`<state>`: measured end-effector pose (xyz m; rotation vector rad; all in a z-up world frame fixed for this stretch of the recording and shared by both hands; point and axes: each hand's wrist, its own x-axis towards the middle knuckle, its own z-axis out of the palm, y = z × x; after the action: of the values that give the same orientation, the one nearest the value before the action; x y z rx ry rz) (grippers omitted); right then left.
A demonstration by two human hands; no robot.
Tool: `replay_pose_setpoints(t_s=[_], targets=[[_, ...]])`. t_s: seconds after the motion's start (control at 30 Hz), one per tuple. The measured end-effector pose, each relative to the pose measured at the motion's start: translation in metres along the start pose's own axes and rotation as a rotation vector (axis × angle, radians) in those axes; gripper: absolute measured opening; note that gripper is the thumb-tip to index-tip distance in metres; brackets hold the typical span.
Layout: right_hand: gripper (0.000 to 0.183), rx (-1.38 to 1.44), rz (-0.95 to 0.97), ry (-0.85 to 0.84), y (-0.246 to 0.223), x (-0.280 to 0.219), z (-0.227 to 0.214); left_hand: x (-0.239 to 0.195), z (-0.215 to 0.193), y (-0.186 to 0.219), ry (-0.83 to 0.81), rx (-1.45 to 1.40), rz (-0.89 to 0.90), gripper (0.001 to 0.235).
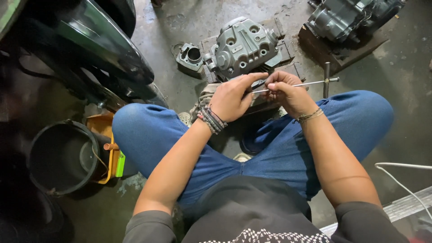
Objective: Cleaning a motorcycle engine block by scraping dirt out of crevices with a metal pick and wiping the surface with a cloth.
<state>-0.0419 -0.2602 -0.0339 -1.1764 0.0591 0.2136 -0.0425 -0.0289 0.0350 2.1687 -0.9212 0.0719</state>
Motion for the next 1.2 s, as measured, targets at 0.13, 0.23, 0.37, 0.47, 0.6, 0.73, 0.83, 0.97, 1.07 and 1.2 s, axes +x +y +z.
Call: replay_pose_setpoints(t_s=[0.13,0.23,0.37,0.47,0.6,0.73,0.83,0.97,1.07,1.2], targets=[[0.020,0.091,-0.031,0.044,-0.022,-0.007,-0.003,0.001,-0.002,-0.011,0.008,-0.085,-0.111,0.068],[0.033,0.275,0.007,0.044,-0.028,-0.007,-0.016,0.000,-0.008,-0.016,0.013,-0.222,-0.156,0.067],[0.039,0.077,-0.011,0.087,-0.022,-0.002,-0.019,0.001,-0.006,-0.022,0.022,-0.275,-0.197,0.063],[0.042,-0.216,-0.087,0.112,-0.003,0.009,-0.027,0.003,-0.012,-0.034,0.059,-0.364,-0.226,0.063],[0.035,-0.235,-0.125,0.115,-0.014,0.002,-0.009,0.003,-0.012,-0.042,0.097,-0.486,-0.232,0.062],[0.032,-0.045,-0.069,0.086,-0.014,-0.003,-0.004,-0.002,-0.009,-0.022,0.041,-0.370,-0.227,0.050],[0.032,0.008,-0.058,0.070,-0.008,-0.003,-0.002,-0.003,-0.006,-0.016,-0.041,-0.235,-0.191,0.028],[0.042,-0.260,0.045,-0.053,-0.015,-0.013,0.008,0.000,-0.004,-0.024,-0.056,-0.007,-0.261,0.018],[0.032,-0.674,-0.059,-0.126,-0.036,-0.036,0.034,-0.001,-0.002,-0.036,-0.063,0.090,-0.317,0.020],[0.014,-1.177,-0.752,-0.153,-0.055,-0.043,0.048,-0.002,0.001,-0.035,-0.095,0.114,-0.340,0.022]])
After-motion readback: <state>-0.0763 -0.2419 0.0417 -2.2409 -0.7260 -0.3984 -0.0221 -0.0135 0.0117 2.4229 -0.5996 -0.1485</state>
